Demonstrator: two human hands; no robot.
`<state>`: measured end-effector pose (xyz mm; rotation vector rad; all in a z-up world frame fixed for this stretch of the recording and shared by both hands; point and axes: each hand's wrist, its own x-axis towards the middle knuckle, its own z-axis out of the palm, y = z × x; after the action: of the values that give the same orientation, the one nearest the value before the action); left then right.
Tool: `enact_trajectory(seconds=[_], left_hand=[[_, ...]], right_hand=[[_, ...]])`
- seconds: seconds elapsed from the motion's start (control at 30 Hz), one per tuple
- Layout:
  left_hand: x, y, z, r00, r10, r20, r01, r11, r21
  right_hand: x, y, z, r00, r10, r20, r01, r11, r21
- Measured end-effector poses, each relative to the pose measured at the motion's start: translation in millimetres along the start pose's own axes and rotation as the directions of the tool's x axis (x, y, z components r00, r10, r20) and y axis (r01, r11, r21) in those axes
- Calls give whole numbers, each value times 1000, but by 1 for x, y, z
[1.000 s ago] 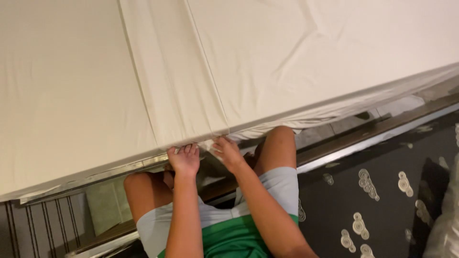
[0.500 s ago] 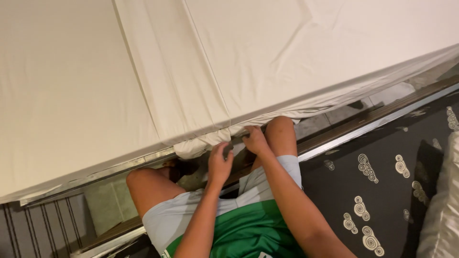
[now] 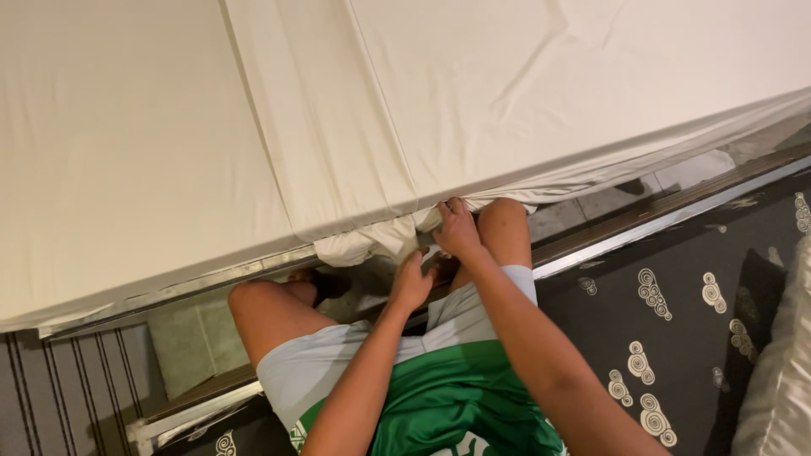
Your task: The person sits on the floor and tucks a white fitted sheet onto a mattress. They pull the elasticized corners and edges of the sheet over the mattress and smooth the surface with their hands.
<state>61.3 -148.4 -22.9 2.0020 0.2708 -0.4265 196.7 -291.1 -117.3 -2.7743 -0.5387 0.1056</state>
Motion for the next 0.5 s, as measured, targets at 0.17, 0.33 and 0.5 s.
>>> enact_trajectory(seconds=[0.17, 0.33, 0.5], left_hand=[[60, -32, 49, 867, -398, 301, 403, 202, -893], [104, -44, 60, 886, -414, 210, 153, -168, -974], [108, -60, 59, 867, -479, 139, 69, -161, -985]], right_hand=[[-2, -6, -11, 976, 212, -41, -157, 828, 539], [-31, -25, -41, 927, 376, -15, -265, 680, 683], [8, -6, -19, 525, 517, 676, -334, -605, 722]])
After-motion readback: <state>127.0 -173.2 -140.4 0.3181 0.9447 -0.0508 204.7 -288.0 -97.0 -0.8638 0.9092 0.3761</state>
